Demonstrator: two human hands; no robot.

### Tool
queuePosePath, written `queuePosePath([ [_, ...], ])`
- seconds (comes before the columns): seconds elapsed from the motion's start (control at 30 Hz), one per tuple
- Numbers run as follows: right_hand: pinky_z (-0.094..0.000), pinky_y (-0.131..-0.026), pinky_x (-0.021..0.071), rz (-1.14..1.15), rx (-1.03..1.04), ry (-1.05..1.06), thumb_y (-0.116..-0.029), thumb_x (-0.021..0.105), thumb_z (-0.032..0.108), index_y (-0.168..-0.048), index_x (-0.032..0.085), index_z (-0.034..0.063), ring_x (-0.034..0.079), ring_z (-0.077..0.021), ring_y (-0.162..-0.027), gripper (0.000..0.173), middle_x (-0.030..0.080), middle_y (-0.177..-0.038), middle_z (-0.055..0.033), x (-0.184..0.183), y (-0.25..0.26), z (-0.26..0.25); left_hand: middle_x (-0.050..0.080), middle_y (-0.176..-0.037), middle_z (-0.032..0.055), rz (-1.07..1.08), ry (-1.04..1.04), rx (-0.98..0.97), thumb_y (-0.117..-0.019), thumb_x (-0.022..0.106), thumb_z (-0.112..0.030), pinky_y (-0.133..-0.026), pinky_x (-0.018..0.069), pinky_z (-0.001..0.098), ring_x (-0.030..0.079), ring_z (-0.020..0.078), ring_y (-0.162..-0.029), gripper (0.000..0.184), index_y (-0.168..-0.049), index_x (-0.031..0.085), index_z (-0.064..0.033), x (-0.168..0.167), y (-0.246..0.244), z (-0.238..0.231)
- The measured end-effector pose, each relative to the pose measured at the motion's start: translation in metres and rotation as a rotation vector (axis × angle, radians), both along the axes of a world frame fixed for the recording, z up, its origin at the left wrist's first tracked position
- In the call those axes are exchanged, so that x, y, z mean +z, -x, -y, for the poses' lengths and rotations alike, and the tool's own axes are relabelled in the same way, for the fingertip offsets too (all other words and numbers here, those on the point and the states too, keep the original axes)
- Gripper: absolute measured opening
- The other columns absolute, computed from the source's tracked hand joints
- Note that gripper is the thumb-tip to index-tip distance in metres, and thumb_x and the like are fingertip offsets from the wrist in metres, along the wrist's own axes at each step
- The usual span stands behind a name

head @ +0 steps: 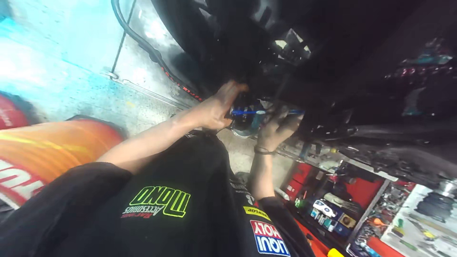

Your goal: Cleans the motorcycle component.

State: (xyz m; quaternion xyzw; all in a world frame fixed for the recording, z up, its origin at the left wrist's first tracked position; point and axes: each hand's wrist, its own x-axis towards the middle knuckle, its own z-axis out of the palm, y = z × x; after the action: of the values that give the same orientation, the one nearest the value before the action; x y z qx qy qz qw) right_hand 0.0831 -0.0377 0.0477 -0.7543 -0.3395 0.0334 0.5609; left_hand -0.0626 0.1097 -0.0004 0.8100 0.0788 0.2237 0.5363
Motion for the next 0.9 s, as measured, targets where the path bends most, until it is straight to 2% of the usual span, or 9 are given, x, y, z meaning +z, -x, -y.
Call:
queuePosePath([
  [0.1,-0.0351,-0.047,0.0584,0.037,-0.014,-0.142,-0.1098,0.041,0.015,-0.120,0.047,0.0006,0.062,-0.0168,-0.055,0.018,0.063,-0.080,-0.0065,-0.005,0.009,-0.012,0.046,-0.146,0.0172,-0.035,0.021,0.001,-0.0674,0.083,-0.010,-0.112,0.0464,0.0399,0.048,0.0267,-0.136,0.093,-0.149,0.039,-0.0068,0.002,0.001,0.004],
  [0.2,-0.0366,-0.045,0.0549,0.006,0.031,-0.110,-0.1094,0.042,0.015,-0.118,0.047,0.0006,0.058,-0.0186,-0.053,0.018,0.062,-0.077,-0.0077,-0.009,0.002,0.003,0.049,-0.143,0.0173,-0.012,-0.003,0.011,-0.0688,0.084,-0.012,-0.110,0.0483,0.0389,0.051,0.0264,-0.133,0.091,-0.149,0.040,-0.0059,0.000,0.001,-0.002],
  [0.27,-0.0373,-0.048,0.0577,-0.014,0.022,-0.146,-0.1094,0.042,0.013,-0.122,0.045,-0.0001,0.061,-0.0193,-0.056,0.018,0.062,-0.080,-0.0084,-0.011,0.002,0.001,0.049,-0.142,0.0172,-0.012,0.004,0.015,-0.0678,0.083,-0.013,-0.110,0.0478,0.0396,0.050,0.0271,-0.133,0.092,-0.148,0.040,-0.0061,-0.001,-0.001,0.002],
  [0.33,-0.0348,-0.050,0.0593,0.003,0.028,-0.232,-0.1106,0.041,0.017,-0.124,0.045,0.0035,0.062,-0.0169,-0.059,0.020,0.061,-0.083,-0.0055,-0.014,0.003,-0.013,0.047,-0.145,0.0178,-0.026,0.016,0.005,-0.0677,0.082,-0.013,-0.113,0.0455,0.0395,0.048,0.0271,-0.136,0.093,-0.149,0.038,-0.0057,-0.001,-0.003,0.001],
  [0.47,-0.0379,-0.045,0.0564,0.028,0.126,-0.168,-0.1101,0.042,0.021,-0.118,0.046,0.0025,0.059,-0.0193,-0.052,0.020,0.060,-0.075,-0.0071,-0.008,0.002,0.009,0.049,-0.143,0.0171,-0.032,-0.011,0.006,-0.0706,0.084,-0.017,-0.111,0.0478,0.0392,0.050,0.0263,-0.134,0.092,-0.150,0.038,-0.0065,-0.001,0.000,-0.002],
  [0.57,-0.0365,-0.046,0.0591,0.090,0.053,-0.275,-0.1117,0.040,0.021,-0.118,0.046,0.0033,0.062,-0.0187,-0.055,0.019,0.061,-0.077,-0.0066,-0.008,-0.001,-0.003,0.047,-0.145,0.0173,-0.043,0.031,0.017,-0.0671,0.084,-0.012,-0.111,0.0472,0.0398,0.049,0.0268,-0.135,0.095,-0.150,0.037,-0.0077,0.001,-0.002,0.004],
  [0.67,-0.0354,-0.049,0.0590,0.105,-0.004,-0.271,-0.1119,0.037,0.016,-0.123,0.044,0.0021,0.063,-0.0175,-0.060,0.019,0.062,-0.082,-0.0068,-0.015,0.003,0.011,0.045,-0.148,0.0202,-0.062,0.034,-0.023,-0.0710,0.083,-0.016,-0.115,0.0436,0.0399,0.045,0.0284,-0.139,0.094,-0.151,0.035,-0.0047,0.002,0.003,0.009],
  [0.8,-0.0381,-0.047,0.0584,0.120,-0.027,-0.291,-0.1095,0.037,0.010,-0.120,0.044,-0.0031,0.060,-0.0202,-0.055,0.018,0.059,-0.079,-0.0100,-0.011,0.000,0.002,0.047,-0.146,0.0174,-0.050,0.001,0.026,-0.0707,0.084,-0.014,-0.114,0.0450,0.0384,0.047,0.0259,-0.137,0.092,-0.150,0.037,-0.0069,0.004,-0.001,0.000],
  [0.9,-0.0359,-0.049,0.0602,0.118,-0.044,-0.243,-0.1121,0.037,0.016,-0.121,0.046,0.0028,0.063,-0.0163,-0.058,0.018,0.061,-0.080,-0.0048,-0.014,0.001,0.008,0.045,-0.148,0.0221,-0.035,0.037,-0.009,-0.0723,0.083,-0.014,-0.115,0.0431,0.0368,0.047,0.0273,-0.138,0.094,-0.151,0.033,0.0002,0.000,0.001,0.010],
])
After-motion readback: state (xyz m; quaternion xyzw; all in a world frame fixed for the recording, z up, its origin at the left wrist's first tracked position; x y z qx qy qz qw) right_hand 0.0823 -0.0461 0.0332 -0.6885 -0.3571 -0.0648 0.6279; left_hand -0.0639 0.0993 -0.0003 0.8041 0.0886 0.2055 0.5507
